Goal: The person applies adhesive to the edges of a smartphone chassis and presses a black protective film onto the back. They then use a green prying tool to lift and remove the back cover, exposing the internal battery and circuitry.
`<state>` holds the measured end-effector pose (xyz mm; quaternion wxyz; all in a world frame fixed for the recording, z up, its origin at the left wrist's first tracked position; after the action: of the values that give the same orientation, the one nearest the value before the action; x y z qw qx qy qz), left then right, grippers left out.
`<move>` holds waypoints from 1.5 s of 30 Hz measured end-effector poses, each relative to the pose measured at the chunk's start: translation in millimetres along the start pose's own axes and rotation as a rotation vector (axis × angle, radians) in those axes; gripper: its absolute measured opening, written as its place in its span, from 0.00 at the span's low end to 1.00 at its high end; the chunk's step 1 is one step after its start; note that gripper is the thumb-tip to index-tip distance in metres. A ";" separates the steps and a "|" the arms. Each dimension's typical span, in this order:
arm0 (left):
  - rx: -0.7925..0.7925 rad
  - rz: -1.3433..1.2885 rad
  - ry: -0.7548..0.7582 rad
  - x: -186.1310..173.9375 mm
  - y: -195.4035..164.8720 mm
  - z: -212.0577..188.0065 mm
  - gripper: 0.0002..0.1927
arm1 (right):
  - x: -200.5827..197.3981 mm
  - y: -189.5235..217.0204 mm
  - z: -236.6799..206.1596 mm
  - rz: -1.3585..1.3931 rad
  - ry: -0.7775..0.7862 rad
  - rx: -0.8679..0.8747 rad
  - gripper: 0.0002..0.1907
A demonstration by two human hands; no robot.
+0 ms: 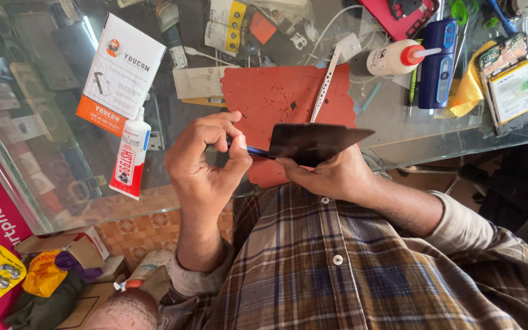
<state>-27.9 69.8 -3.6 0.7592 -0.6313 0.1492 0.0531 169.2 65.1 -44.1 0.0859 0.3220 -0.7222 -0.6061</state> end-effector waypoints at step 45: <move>0.061 -0.530 -0.210 12.8 72.3 -11.7 0.13 | -42.1 25.0 -14.4 -0.442 0.048 -0.336 0.22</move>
<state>-37.1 71.3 -77.4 0.7766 -0.6162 -0.0987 -0.0866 200.3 78.7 -6.0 0.0212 0.4672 -0.5214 -0.7137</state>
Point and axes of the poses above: each hand's wrist, its own z-axis towards the middle knuckle, its own x-axis out of the palm, y = z × x, the point moved 6 cm from there along z, towards the middle knuckle, and after that the axes turned 11 degrees about y, right-handed, at the moved point
